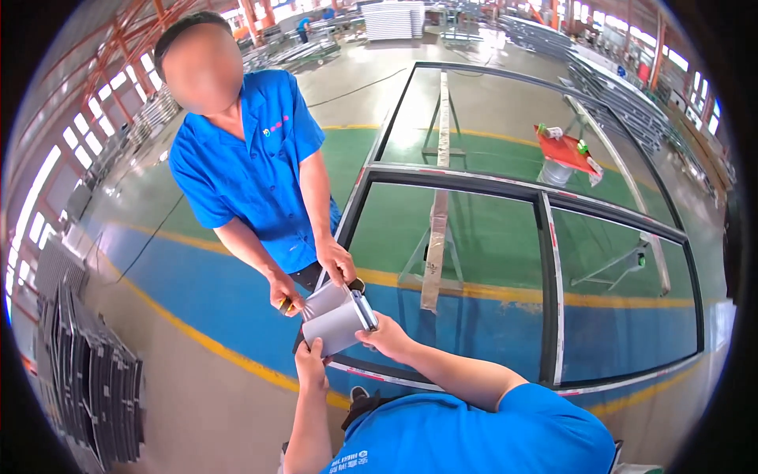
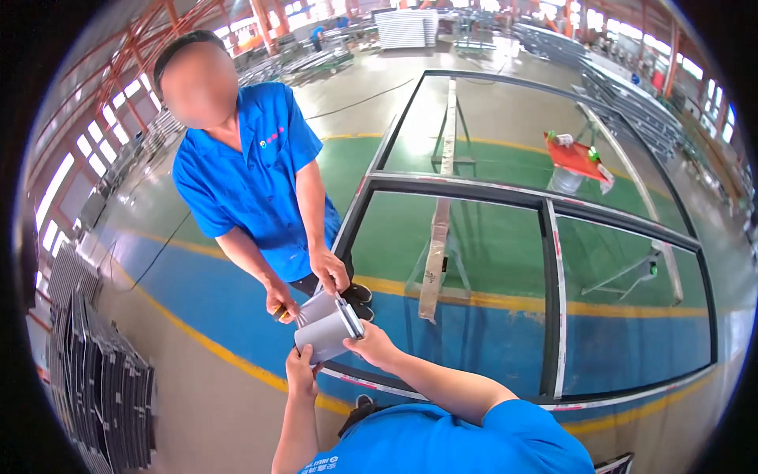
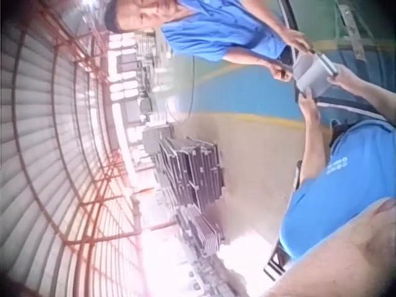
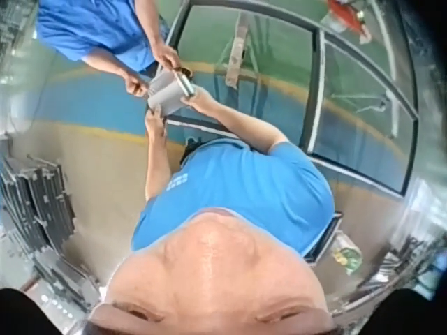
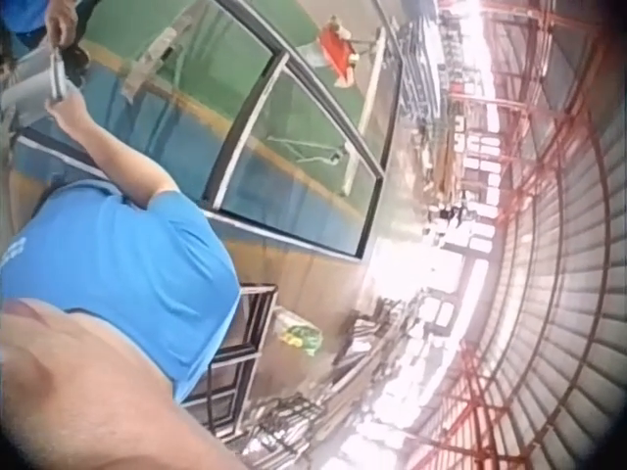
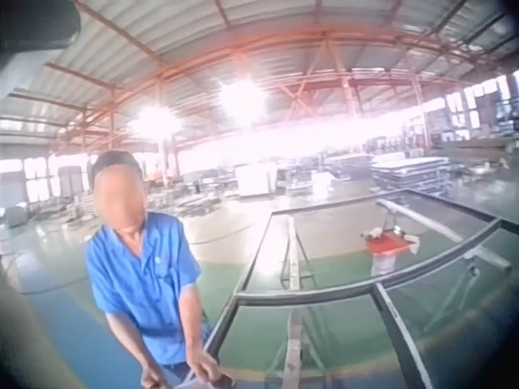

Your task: Applying a white protective or sealing strip to the perimeter of a metal window frame.

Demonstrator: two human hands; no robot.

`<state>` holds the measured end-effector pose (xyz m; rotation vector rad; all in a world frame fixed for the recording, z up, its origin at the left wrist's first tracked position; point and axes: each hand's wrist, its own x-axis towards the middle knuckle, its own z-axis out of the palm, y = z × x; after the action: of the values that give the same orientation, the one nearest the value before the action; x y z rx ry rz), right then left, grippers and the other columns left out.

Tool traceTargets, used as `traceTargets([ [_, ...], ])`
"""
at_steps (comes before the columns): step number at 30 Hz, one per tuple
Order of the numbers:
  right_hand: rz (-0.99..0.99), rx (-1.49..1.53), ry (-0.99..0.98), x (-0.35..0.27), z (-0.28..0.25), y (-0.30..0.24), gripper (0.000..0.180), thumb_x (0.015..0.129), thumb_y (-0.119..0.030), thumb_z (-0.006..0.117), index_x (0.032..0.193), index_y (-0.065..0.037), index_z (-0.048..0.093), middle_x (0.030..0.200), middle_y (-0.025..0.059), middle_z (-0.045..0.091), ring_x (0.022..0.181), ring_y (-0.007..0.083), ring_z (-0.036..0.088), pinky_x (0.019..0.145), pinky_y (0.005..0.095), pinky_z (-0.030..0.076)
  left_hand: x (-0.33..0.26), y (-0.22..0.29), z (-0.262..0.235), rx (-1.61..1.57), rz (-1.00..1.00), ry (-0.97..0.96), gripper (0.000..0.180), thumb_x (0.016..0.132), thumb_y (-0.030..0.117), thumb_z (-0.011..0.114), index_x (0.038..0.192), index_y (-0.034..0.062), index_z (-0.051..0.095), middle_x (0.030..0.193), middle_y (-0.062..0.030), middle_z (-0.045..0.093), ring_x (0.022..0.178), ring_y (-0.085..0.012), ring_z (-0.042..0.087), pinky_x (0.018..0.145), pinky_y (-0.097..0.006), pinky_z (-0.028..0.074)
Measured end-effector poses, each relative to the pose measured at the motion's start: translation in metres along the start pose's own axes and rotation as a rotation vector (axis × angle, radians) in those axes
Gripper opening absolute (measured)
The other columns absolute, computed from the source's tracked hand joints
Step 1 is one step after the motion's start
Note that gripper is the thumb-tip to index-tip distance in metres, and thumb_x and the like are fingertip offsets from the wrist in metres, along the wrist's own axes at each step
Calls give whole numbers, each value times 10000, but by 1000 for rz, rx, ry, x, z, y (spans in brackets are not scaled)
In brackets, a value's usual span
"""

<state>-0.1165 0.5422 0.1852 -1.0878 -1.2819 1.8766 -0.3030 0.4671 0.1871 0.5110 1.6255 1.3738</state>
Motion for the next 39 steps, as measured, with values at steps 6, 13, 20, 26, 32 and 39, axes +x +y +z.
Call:
traceTargets([
  [6,-172,-289,264,33,43,8,292,847,-207,725,1057,-57,589,788,63,617,683,162,594,629,328,488,61,16,-37,141,68,-192,323,964,222,593,1168,-28,567,1027,-81,630,904,-129,582,707,-289,484],
  [13,-271,-257,474,64,126,22,254,857,-156,700,1060,-46,596,789,23,602,704,113,569,645,285,474,137,55,-103,160,161,-358,402,936,241,636,1170,-76,555,1081,-126,618,990,-180,553,910,-316,435],
  [20,-129,-50,498,67,170,38,231,869,-132,696,1047,-25,596,858,28,618,749,118,577,685,293,488,152,42,-149,198,40,-480,465,921,269,642,1193,-96,548,1141,-153,620,1048,-195,558,933,-342,430],
  [26,-140,-128,510,41,207,55,315,863,-220,714,1086,-26,606,860,59,643,773,143,605,703,323,509,142,32,-182,192,29,-480,373,906,248,636,1123,-51,579,1014,-88,624,894,-173,555,814,-333,453],
  [32,-118,-119,529,16,213,48,333,863,-235,709,1090,-20,593,820,64,630,742,161,604,675,329,498,129,31,-179,178,53,-520,249,908,218,619,1022,0,578,892,-24,586,761,-99,505,666,-273,397],
  [39,-170,-94,554,-2,202,44,301,893,-221,687,1112,-41,585,824,39,618,715,123,580,632,300,489,114,39,-161,143,143,-570,226,939,193,582,1027,-15,565,909,-51,603,795,-121,556,700,-283,442],
])
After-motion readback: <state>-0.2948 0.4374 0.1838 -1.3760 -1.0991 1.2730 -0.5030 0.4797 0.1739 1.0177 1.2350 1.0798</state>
